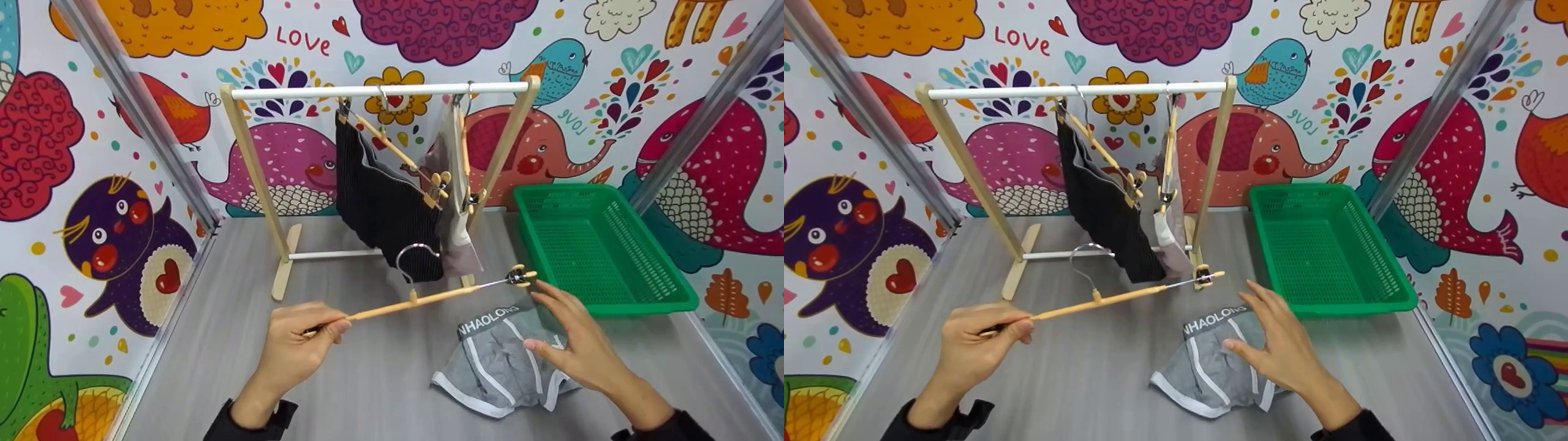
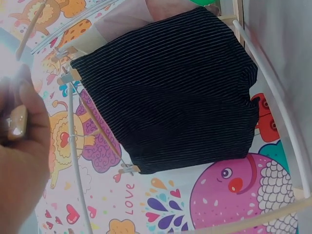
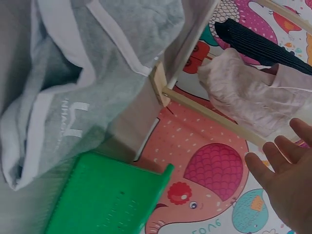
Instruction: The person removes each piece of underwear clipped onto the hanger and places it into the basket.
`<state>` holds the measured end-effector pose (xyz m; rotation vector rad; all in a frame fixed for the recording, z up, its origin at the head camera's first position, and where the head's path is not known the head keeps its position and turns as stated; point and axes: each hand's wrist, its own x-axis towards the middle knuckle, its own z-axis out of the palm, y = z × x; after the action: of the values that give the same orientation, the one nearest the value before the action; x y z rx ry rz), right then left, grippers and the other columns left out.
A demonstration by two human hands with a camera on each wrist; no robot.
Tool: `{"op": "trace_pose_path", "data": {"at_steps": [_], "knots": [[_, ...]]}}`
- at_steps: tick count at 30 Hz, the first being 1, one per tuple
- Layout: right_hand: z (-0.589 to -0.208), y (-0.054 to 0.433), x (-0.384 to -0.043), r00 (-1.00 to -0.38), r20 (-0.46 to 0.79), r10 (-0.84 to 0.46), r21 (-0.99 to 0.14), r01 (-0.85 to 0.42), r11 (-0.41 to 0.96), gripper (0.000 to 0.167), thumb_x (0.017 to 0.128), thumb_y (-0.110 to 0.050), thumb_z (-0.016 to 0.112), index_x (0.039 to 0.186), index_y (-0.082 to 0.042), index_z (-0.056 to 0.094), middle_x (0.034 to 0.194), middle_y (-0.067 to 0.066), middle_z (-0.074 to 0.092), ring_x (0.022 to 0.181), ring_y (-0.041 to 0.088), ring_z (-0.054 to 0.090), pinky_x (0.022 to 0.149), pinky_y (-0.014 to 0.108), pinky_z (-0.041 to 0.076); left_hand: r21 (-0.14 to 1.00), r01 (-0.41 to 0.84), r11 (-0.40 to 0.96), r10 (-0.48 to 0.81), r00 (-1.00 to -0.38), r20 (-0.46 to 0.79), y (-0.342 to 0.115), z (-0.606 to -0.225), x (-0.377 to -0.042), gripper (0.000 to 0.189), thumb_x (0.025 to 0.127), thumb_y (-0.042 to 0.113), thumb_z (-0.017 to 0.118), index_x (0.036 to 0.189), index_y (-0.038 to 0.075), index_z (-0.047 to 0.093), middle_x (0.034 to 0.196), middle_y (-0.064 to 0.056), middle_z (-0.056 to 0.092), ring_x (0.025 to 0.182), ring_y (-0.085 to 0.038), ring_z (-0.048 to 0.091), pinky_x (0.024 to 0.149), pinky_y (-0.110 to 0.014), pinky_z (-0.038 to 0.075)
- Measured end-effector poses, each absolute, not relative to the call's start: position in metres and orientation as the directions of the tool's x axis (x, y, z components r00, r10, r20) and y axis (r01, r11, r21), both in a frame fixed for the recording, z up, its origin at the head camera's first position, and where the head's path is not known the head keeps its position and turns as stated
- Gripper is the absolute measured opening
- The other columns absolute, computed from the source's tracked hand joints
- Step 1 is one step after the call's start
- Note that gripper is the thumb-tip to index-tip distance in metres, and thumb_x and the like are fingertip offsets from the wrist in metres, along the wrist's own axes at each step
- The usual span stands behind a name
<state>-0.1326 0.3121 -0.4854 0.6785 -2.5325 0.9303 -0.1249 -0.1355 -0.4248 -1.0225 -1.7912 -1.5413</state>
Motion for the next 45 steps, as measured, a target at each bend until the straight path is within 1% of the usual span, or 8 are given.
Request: {"op": "trace_pose_path", "data": {"at_steps": [2,6,12,18,24,30,39,45], "knots": [[-0.491,0.313,-0.132,-0.844,0.447,-0.298,-0.523,-0.516,0.678,0.078,0.079,-0.022,0.091,0.147,-0.005,0.057,0.161,0.012,0.044,0.147,0.025,0.037,0.102,0.069,0.037,0.541,0.839,0.056,0.182,-0.541,0.821,-0.139,-0.426,-0.125,0.005,0.089,-0.004,0.079,0.087,0.0,0.078,0.067,-0.008,0.067,0.053,-0.015,0.061,0.049,-0.02,0.051],[-0.502,0.316,-0.129,-0.875,0.407,-0.262,-0.54,-0.462,0.703,0.078,0.079,-0.022,0.091,0.146,-0.005,0.057,0.161,0.014,0.044,0.144,0.037,0.039,0.1,0.075,0.037,0.52,0.851,0.07,0.165,-0.524,0.835,-0.146,-0.43,-0.127,0.004,0.091,0.0,0.078,0.087,-0.002,0.077,0.065,-0.01,0.065,0.052,-0.016,0.061,0.049,-0.02,0.051],[-0.52,0.318,-0.125,-0.892,0.387,-0.234,-0.541,-0.425,0.725,0.08,0.078,-0.025,0.093,0.145,-0.001,0.057,0.159,0.018,0.045,0.141,0.043,0.041,0.097,0.078,0.039,0.497,0.861,0.107,0.1,-0.507,0.856,-0.153,-0.431,-0.125,0.008,0.091,0.004,0.08,0.085,-0.002,0.078,0.063,-0.009,0.065,0.052,-0.016,0.061,0.048,-0.02,0.05],[-0.533,0.317,-0.127,-0.909,0.338,-0.242,-0.508,-0.393,0.767,0.087,0.079,-0.038,0.091,0.147,0.0,0.054,0.158,0.022,0.044,0.139,0.05,0.043,0.095,0.081,0.04,0.491,0.859,0.144,0.049,-0.502,0.863,-0.161,-0.434,-0.121,0.008,0.09,0.005,0.081,0.086,-0.001,0.078,0.065,-0.009,0.067,0.054,-0.015,0.063,0.049,-0.02,0.051],[-0.545,0.318,-0.127,-0.922,0.289,-0.257,-0.474,-0.371,0.798,0.091,0.079,-0.049,0.089,0.149,-0.002,0.054,0.159,0.024,0.043,0.141,0.05,0.042,0.1,0.08,0.037,0.5,0.845,0.189,-0.009,-0.508,0.861,-0.173,-0.436,-0.118,0.011,0.09,0.005,0.082,0.083,-0.003,0.078,0.065,-0.009,0.068,0.056,-0.012,0.065,0.053,-0.016,0.052],[-0.554,0.317,-0.129,-0.928,0.267,-0.261,-0.453,-0.36,0.815,0.098,0.076,-0.055,0.09,0.146,0.002,0.054,0.155,0.029,0.045,0.138,0.056,0.044,0.1,0.082,0.036,0.519,0.828,0.213,-0.114,-0.506,0.855,-0.185,-0.435,-0.113,0.005,0.083,-0.009,0.083,0.084,-0.008,0.077,0.068,-0.012,0.071,0.06,-0.009,0.068,0.058,-0.014,0.054],[-0.563,0.311,-0.129,-0.934,0.256,-0.25,-0.438,-0.343,0.831,0.106,0.073,-0.06,0.089,0.148,0.004,0.051,0.155,0.031,0.045,0.138,0.057,0.044,0.093,0.09,0.032,0.53,0.806,0.265,-0.245,-0.475,0.845,-0.19,-0.437,-0.109,0.006,0.082,-0.017,0.079,0.083,-0.018,0.073,0.071,-0.013,0.073,0.062,-0.006,0.07,0.059,-0.015,0.056],[-0.571,0.309,-0.131,-0.946,0.221,-0.239,-0.449,-0.316,0.836,0.113,0.071,-0.062,0.089,0.149,0.008,0.047,0.154,0.034,0.043,0.138,0.057,0.043,0.1,0.084,0.033,0.584,0.756,0.295,-0.289,-0.512,0.809,-0.19,-0.436,-0.107,0.016,0.076,-0.031,0.07,0.086,-0.019,0.073,0.072,-0.014,0.072,0.062,-0.006,0.071,0.06,-0.017,0.058]]}}
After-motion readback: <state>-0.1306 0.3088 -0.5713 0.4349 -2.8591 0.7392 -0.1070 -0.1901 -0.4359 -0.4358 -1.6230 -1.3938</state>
